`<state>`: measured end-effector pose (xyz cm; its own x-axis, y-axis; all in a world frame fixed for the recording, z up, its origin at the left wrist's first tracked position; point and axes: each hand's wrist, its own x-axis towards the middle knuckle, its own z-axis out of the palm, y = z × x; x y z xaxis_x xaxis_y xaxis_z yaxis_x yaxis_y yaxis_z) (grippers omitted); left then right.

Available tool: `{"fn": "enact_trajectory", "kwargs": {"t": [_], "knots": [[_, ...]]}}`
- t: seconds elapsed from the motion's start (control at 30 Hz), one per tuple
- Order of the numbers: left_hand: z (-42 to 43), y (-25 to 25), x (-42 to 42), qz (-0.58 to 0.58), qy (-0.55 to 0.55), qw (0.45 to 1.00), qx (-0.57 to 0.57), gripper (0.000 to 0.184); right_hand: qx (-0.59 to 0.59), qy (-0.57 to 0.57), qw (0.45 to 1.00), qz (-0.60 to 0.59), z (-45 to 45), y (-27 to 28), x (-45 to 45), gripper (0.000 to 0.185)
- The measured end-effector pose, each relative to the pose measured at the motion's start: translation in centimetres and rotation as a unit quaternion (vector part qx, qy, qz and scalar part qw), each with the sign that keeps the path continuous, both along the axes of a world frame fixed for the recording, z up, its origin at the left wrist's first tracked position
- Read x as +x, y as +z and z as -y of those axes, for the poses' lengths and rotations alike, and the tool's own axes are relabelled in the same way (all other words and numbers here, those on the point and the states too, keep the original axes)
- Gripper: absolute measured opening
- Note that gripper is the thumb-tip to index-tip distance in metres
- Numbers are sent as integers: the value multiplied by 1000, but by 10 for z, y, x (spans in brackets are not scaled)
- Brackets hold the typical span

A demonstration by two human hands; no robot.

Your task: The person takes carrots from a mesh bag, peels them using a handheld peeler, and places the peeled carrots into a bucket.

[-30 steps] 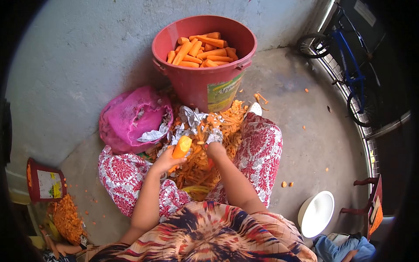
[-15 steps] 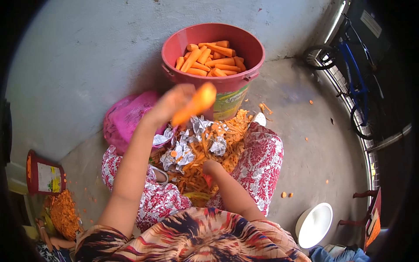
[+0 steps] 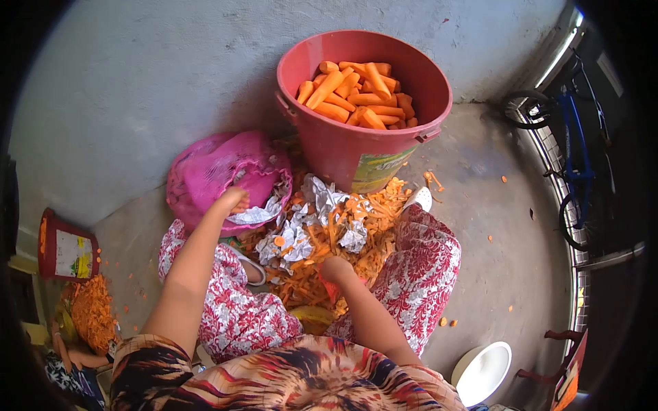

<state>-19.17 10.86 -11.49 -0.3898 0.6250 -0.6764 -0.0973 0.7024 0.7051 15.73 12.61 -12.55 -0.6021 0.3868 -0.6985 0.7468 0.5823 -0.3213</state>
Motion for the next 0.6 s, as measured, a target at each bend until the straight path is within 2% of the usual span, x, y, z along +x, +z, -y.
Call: {"fn": "enact_trajectory", "kwargs": {"t": [0.07, 0.17, 0.2, 0.27, 0.3, 0.4, 0.5, 0.53, 0.57, 0.6], "knots": [[1, 3, -2, -23, -25, 999, -30, 26, -5, -29, 999, -17, -2, 27, -9, 30], [-9, 19, 11, -58, -92, 994, -18, 25, -72, -80, 992, -60, -7, 19, -13, 27], [-16, 23, 15, -79, -128, 989, -16, 26, -65, -82, 992, -71, -8, -35, -8, 25], [-26, 13, 15, -123, -166, 978, -23, 26, -39, 26, 999, -26, -10, -23, -8, 25], [-27, -4, 9, -106, -133, 985, -11, 26, -26, 81, 996, -6, -12, -18, -10, 26], [-25, -45, -13, -60, -31, 998, 5, 23, -74, 20, 997, 32, -6, -61, 2, 29], [-26, -54, -32, -69, 28, 997, 9, 21, -172, -87, 981, 1, -27, 18, -15, 29], [-27, -58, -39, -69, 31, 996, 36, 20, -276, -215, 933, -81, -29, 15, -17, 29], [-30, -62, -47, -70, 35, 995, 63, 20, -369, -337, 852, -158, -30, 11, -18, 29], [-32, -68, -54, -69, 39, 993, 89, 19, -449, -446, 740, -229, -31, 6, -18, 29]]}}
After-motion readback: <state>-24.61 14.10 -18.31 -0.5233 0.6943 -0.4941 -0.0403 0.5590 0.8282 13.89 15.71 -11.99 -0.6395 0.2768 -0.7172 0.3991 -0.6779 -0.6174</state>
